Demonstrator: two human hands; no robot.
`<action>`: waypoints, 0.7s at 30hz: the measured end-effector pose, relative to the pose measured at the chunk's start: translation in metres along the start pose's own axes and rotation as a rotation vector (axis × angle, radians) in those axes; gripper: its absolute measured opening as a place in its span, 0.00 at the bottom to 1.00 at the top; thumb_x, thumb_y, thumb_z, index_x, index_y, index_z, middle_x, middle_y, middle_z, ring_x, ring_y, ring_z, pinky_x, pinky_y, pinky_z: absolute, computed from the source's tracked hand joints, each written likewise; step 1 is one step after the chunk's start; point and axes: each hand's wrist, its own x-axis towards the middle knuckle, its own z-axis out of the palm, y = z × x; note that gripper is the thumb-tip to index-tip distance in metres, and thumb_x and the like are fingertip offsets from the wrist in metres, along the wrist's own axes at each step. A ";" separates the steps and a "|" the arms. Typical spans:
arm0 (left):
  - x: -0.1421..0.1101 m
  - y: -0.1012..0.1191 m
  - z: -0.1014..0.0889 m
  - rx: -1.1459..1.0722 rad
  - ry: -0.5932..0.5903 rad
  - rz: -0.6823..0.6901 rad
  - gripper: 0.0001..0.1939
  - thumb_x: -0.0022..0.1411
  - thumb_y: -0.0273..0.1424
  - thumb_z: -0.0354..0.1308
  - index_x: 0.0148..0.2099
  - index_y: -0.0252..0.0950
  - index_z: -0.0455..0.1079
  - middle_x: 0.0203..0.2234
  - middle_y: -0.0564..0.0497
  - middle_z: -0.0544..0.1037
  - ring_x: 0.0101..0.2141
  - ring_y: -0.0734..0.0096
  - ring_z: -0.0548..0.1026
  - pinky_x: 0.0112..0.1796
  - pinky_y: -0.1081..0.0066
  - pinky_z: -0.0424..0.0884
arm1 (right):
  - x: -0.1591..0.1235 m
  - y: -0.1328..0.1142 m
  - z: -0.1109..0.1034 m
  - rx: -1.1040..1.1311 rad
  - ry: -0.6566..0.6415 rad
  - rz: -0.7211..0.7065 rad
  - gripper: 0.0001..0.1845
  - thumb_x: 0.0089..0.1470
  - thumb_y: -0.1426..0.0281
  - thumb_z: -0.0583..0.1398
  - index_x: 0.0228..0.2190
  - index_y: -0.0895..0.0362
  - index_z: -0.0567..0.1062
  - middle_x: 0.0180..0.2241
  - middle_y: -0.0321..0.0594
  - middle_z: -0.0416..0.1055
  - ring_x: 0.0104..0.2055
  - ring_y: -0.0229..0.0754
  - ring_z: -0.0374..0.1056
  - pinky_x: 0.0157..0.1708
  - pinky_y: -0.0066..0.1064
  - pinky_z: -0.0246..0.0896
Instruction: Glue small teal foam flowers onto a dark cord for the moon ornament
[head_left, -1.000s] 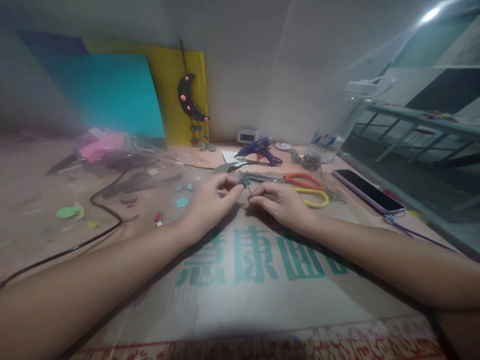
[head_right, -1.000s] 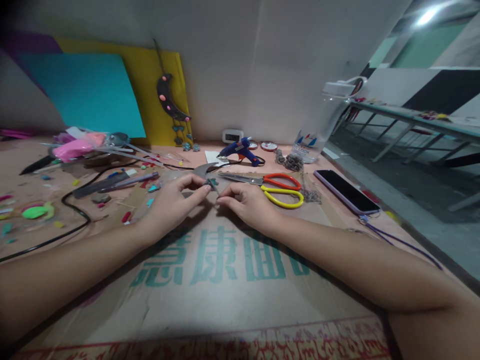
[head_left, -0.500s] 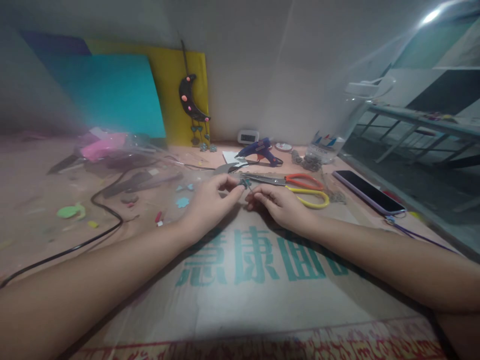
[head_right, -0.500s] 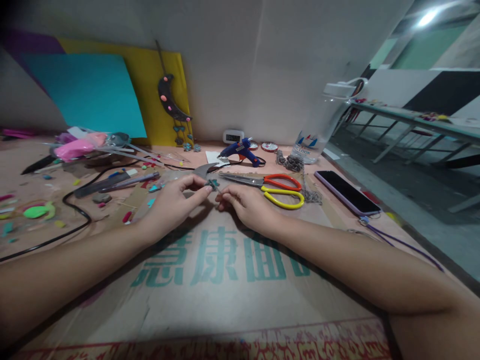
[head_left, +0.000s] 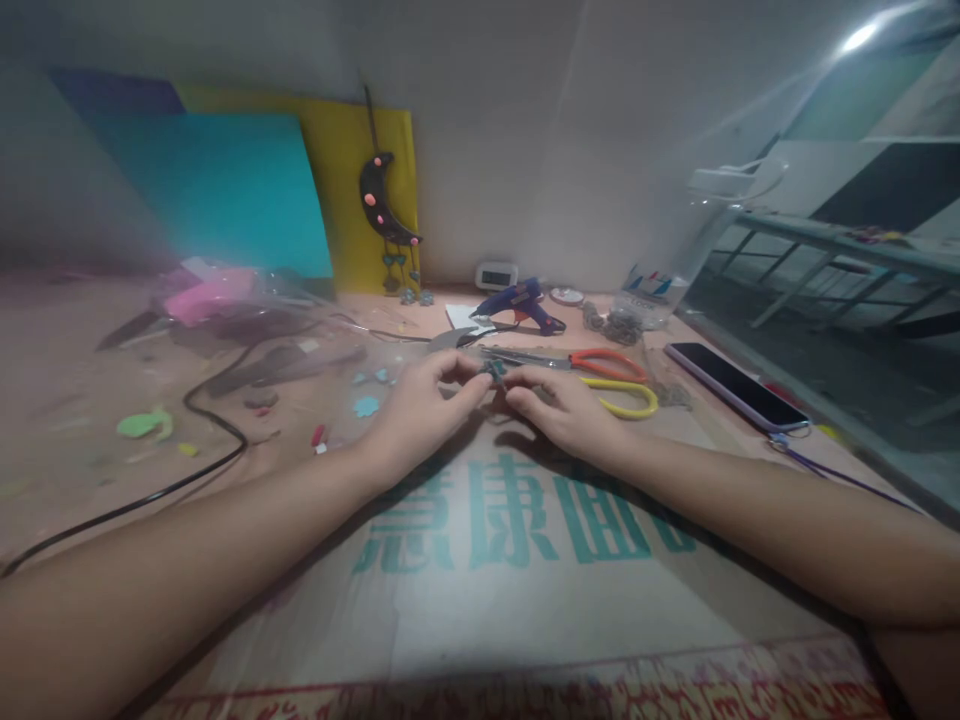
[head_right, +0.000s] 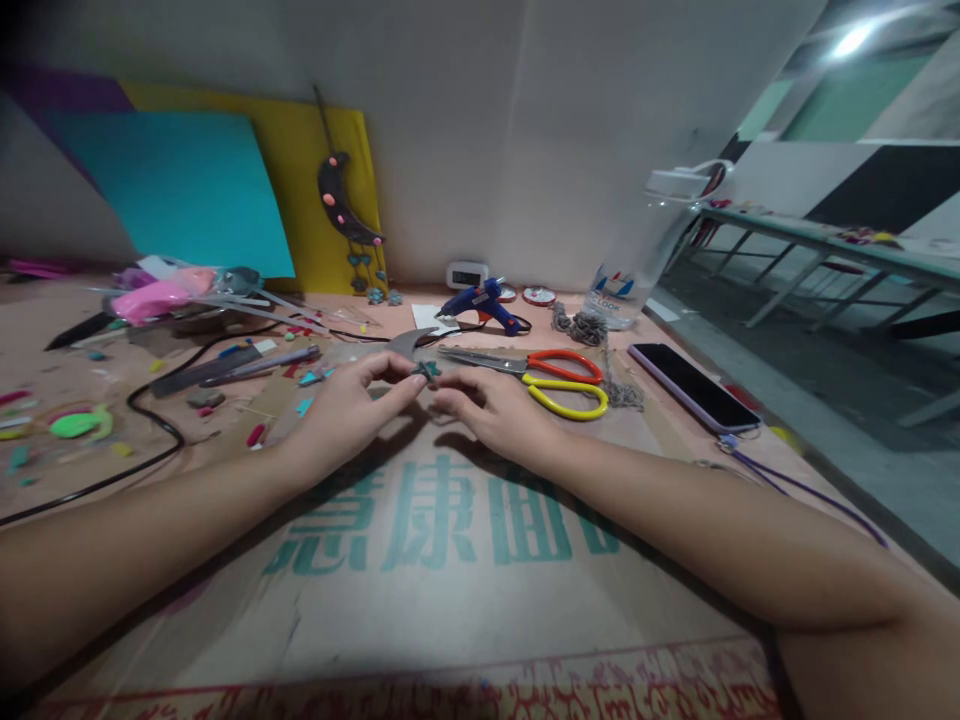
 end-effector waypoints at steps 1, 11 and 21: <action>0.000 0.000 0.000 -0.001 -0.005 0.000 0.08 0.62 0.35 0.57 0.35 0.37 0.71 0.31 0.54 0.77 0.34 0.71 0.73 0.39 0.72 0.66 | 0.000 0.000 0.000 0.029 0.038 0.005 0.15 0.62 0.62 0.55 0.40 0.57 0.77 0.37 0.40 0.78 0.38 0.41 0.73 0.38 0.30 0.65; 0.000 -0.002 0.002 -0.009 -0.159 0.017 0.10 0.63 0.37 0.56 0.35 0.36 0.72 0.31 0.53 0.77 0.34 0.69 0.73 0.37 0.71 0.67 | -0.001 -0.004 -0.001 0.007 0.150 0.039 0.07 0.57 0.69 0.58 0.33 0.57 0.76 0.31 0.36 0.77 0.33 0.39 0.73 0.35 0.29 0.65; 0.001 -0.002 0.002 -0.047 -0.130 -0.017 0.12 0.63 0.40 0.56 0.38 0.36 0.74 0.32 0.52 0.79 0.35 0.67 0.75 0.37 0.70 0.68 | -0.001 -0.006 -0.002 0.061 0.116 0.096 0.08 0.58 0.65 0.57 0.33 0.56 0.74 0.29 0.35 0.77 0.32 0.40 0.73 0.34 0.29 0.65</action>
